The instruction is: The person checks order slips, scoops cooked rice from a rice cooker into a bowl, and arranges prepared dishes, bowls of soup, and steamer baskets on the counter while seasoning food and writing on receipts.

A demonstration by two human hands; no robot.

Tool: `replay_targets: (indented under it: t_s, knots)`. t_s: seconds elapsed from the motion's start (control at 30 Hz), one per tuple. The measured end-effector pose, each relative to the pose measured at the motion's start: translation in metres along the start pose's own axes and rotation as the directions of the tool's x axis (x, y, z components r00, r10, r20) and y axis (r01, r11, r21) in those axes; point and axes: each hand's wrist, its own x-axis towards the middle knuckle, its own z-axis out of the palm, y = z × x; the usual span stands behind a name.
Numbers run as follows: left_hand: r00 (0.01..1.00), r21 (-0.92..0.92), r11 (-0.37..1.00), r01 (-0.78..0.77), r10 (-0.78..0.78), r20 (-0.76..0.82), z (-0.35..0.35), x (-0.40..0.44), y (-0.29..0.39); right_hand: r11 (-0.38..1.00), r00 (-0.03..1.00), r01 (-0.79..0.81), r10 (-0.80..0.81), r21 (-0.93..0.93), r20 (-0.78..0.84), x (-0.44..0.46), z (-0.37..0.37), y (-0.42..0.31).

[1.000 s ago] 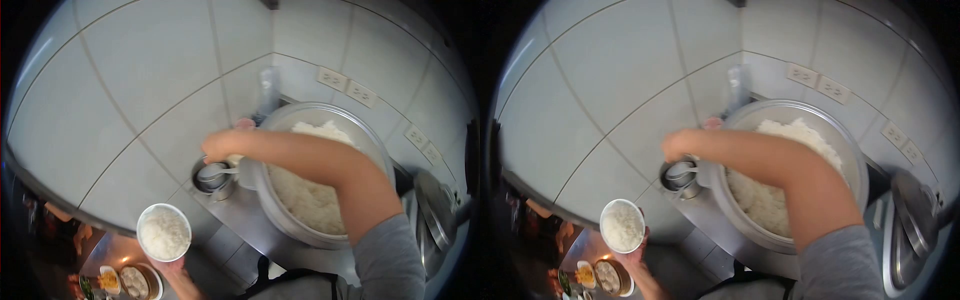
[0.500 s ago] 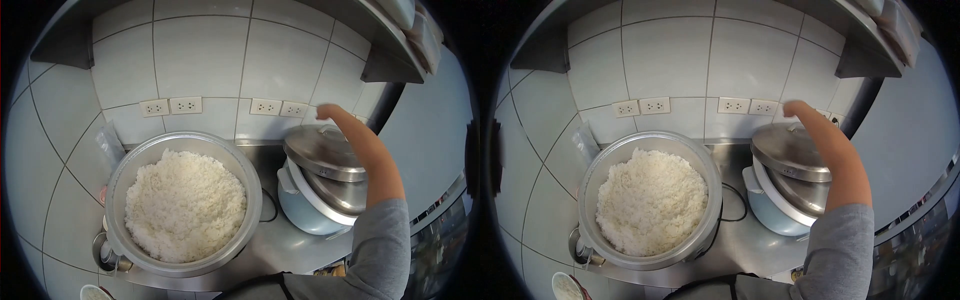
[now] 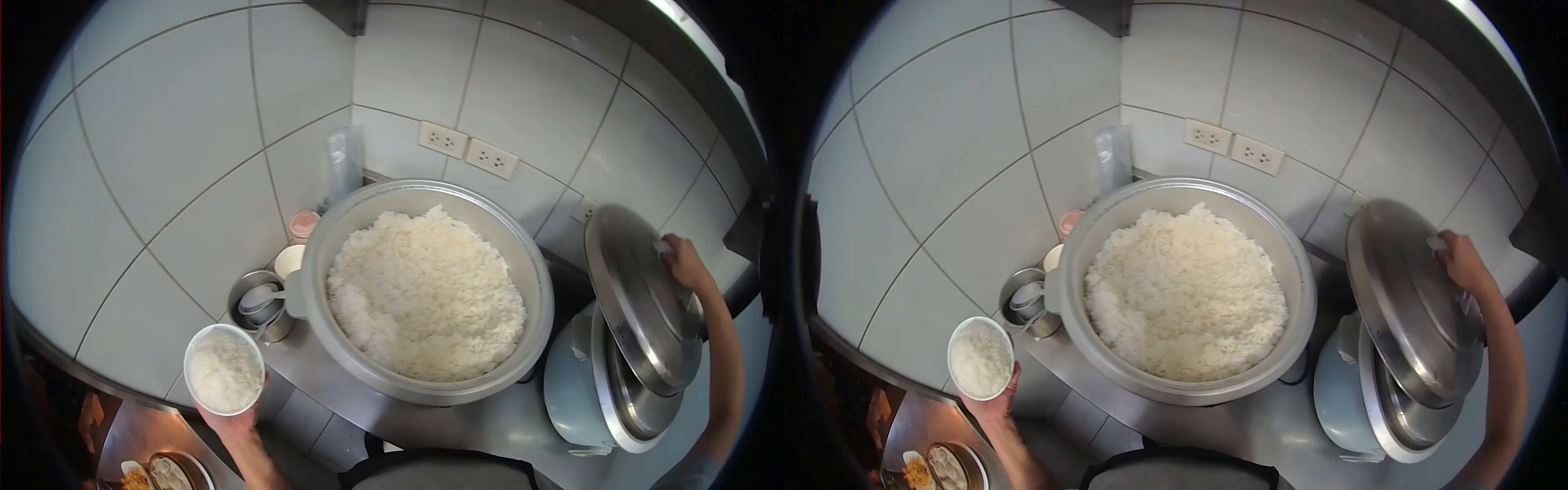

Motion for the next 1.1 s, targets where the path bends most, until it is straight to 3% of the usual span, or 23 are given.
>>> replay_targets:
  t_s: [0.03, 0.1, 0.17, 0.2, 0.37, 0.57, 0.7, 0.73, 0.77, 0.8, 0.83, 0.9, 1.0, 1.03, 1.07, 1.1]
  knots:
    - [1.0, -0.042, 0.999, -0.012, 0.012, -0.012, -0.005, 0.002, 0.0, 0.999, 0.999, 0.023, -0.022, 0.039, -0.037, 0.01, -0.013, -0.034]
    - [0.999, -0.12, 0.992, -0.035, 0.031, -0.038, -0.014, 0.001, 0.001, 0.973, 0.962, 0.226, -0.216, 0.043, -0.167, 0.036, -0.015, -0.086]
    - [0.999, -0.014, 0.999, -0.045, 0.045, 0.017, -0.011, -0.015, -0.006, 0.95, 0.946, 0.284, -0.256, 0.128, -0.2, 0.056, -0.008, -0.161]
    - [0.999, -0.012, 0.999, -0.032, 0.032, 0.026, -0.011, -0.022, -0.008, 0.929, 0.911, 0.363, -0.338, 0.07, -0.236, 0.076, 0.011, -0.178]
    - [0.999, -0.029, 0.999, -0.043, 0.043, -0.005, -0.002, -0.076, -0.025, 0.863, 0.858, 0.505, -0.503, -0.008, -0.106, 0.109, 0.066, -0.303]
    - [0.999, -0.06, 0.998, -0.034, 0.032, -0.033, 0.017, -0.158, -0.046, 0.796, 0.789, 0.606, -0.6, 0.004, -0.134, 0.117, 0.122, -0.339]
    - [0.999, -0.069, 0.997, 0.046, -0.047, -0.006, -0.007, -0.206, -0.065, 0.742, 0.729, 0.667, -0.634, 0.063, -0.258, 0.112, 0.125, -0.339]
    - [0.997, -0.073, 0.994, 0.075, -0.077, -0.017, -0.008, -0.221, -0.071, 0.667, 0.628, 0.745, -0.702, -0.003, -0.335, 0.131, 0.145, -0.329]
    - [0.994, -0.081, 0.991, 0.106, -0.109, -0.028, -0.01, -0.235, -0.077, 0.654, 0.622, 0.757, -0.726, -0.012, -0.293, 0.137, 0.146, -0.328]
    - [0.995, -0.123, 0.987, 0.103, -0.103, 0.006, -0.013, -0.249, -0.084, 0.564, 0.504, 0.823, -0.782, -0.072, -0.367, 0.174, 0.172, -0.32]
    - [0.993, -0.159, 0.981, 0.108, -0.101, 0.054, -0.017, -0.264, -0.089, 0.624, 0.619, 0.779, -0.747, 0.064, -0.242, 0.166, 0.157, -0.326]
    - [0.997, -0.106, 0.992, 0.07, -0.067, 0.032, -0.024, -0.289, -0.096, 0.796, 0.78, 0.604, -0.583, 0.03, -0.229, 0.122, 0.127, -0.348]
    - [0.999, -0.165, 0.986, 0.028, -0.02, 0.046, -0.038, -0.336, -0.091, 0.7, 0.635, 0.714, -0.659, -0.02, -0.404, 0.038, 0.097, -0.393]
    - [0.998, -0.18, 0.983, 0.025, -0.015, 0.058, -0.041, -0.349, -0.089, 0.538, 0.522, 0.838, -0.742, 0.09, -0.42, 0.018, 0.101, -0.409]
    - [0.992, -0.071, 0.997, -0.021, 0.013, -0.122, -0.044, -0.355, -0.088, 0.346, 0.398, 0.917, -0.802, 0.197, -0.446, 0.0, 0.106, -0.428]
    - [0.994, -0.103, 0.994, -0.026, 0.015, -0.112, -0.048, -0.366, -0.083, 0.169, 0.289, 0.919, -0.902, 0.356, -0.319, -0.057, 0.085, -0.441]
